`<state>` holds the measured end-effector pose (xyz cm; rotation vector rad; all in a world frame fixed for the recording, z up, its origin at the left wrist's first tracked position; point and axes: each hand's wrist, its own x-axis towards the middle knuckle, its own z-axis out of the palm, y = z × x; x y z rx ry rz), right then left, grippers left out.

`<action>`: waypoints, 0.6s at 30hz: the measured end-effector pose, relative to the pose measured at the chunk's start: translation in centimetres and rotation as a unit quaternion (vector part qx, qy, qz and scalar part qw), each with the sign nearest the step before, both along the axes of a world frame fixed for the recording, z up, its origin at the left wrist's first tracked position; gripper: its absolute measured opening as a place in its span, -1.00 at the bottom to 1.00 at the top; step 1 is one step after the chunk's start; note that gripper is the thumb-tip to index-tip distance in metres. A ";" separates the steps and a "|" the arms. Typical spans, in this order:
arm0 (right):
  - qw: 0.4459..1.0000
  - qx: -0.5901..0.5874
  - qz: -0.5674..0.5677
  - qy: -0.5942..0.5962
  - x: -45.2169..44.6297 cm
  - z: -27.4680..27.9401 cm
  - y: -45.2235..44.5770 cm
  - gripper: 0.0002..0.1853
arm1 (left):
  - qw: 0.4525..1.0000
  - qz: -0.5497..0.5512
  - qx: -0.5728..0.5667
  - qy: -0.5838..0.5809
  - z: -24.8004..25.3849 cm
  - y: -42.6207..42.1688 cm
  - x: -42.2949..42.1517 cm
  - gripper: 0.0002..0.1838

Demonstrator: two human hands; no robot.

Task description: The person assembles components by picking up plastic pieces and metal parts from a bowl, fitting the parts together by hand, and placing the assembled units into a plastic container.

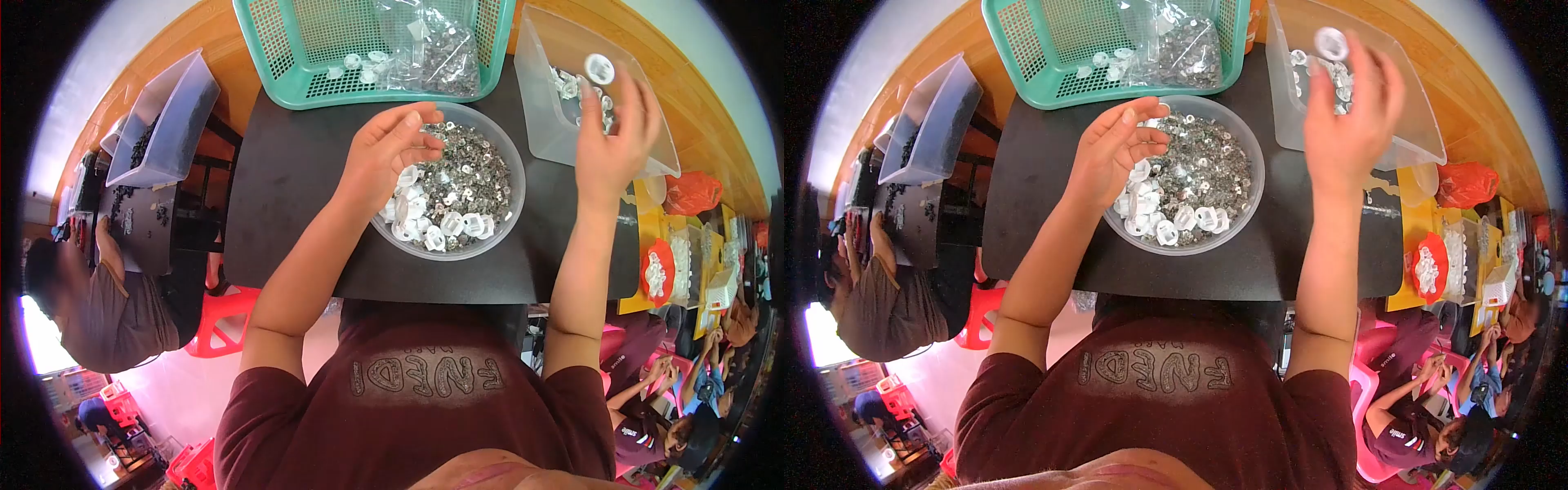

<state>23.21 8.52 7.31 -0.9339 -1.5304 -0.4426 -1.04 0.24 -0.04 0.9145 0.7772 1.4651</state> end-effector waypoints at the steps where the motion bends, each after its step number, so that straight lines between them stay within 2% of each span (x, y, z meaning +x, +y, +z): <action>1: 0.999 -0.002 0.013 0.032 0.0 0.3 -0.3 -0.73 | 1.000 0.009 -0.003 -0.016 0.0 0.0 0.0 -0.62; 2: 0.999 -0.002 0.013 0.032 0.0 0.1 -0.5 -0.73 | 1.000 0.009 -0.003 -0.016 -0.1 0.1 0.0 -0.62; 4: 0.975 -0.135 0.173 0.024 -0.5 -0.6 -1.2 -0.78 | 1.000 0.018 -0.008 -0.008 -0.2 0.1 0.0 -0.65; 5: 0.945 -0.213 0.250 -0.011 -1.1 -1.2 -1.9 -0.84 | 1.000 0.017 -0.009 -0.007 -0.3 0.1 0.1 -0.65; 7: 0.874 -0.359 0.290 -0.152 -2.2 -2.7 -2.0 -0.86 | 0.999 0.026 -0.020 -0.007 -0.4 0.2 0.1 -0.66; 9: 0.825 -0.417 0.252 -0.286 -3.0 -4.5 -1.9 -0.84 | 0.999 0.027 -0.020 -0.007 -0.1 0.1 0.1 -0.67; 11: 0.807 -0.450 0.244 -0.295 -3.3 -5.6 -1.8 -0.83 | 0.999 0.029 -0.024 -0.009 0.1 0.0 0.2 -0.69; 13: 0.764 -0.493 0.253 -0.331 -3.6 -6.5 -1.7 -0.84 | 0.998 0.014 -0.011 0.060 -0.2 -0.1 0.1 -0.73; 14: 0.764 -0.497 0.270 -0.309 -3.7 -6.7 -1.7 -0.86 | 0.990 -0.008 0.010 0.140 -0.4 -0.3 -0.1 -0.80; 16: 0.754 -0.509 0.284 -0.302 -3.8 -6.2 -1.7 -0.87 | 0.917 -0.071 0.156 0.360 0.7 -0.7 0.0 -0.87; 18: 0.745 -0.519 0.298 -0.296 -3.8 -6.4 -1.3 -0.89 | 0.848 -0.116 0.226 0.465 1.5 -1.5 0.7 -0.77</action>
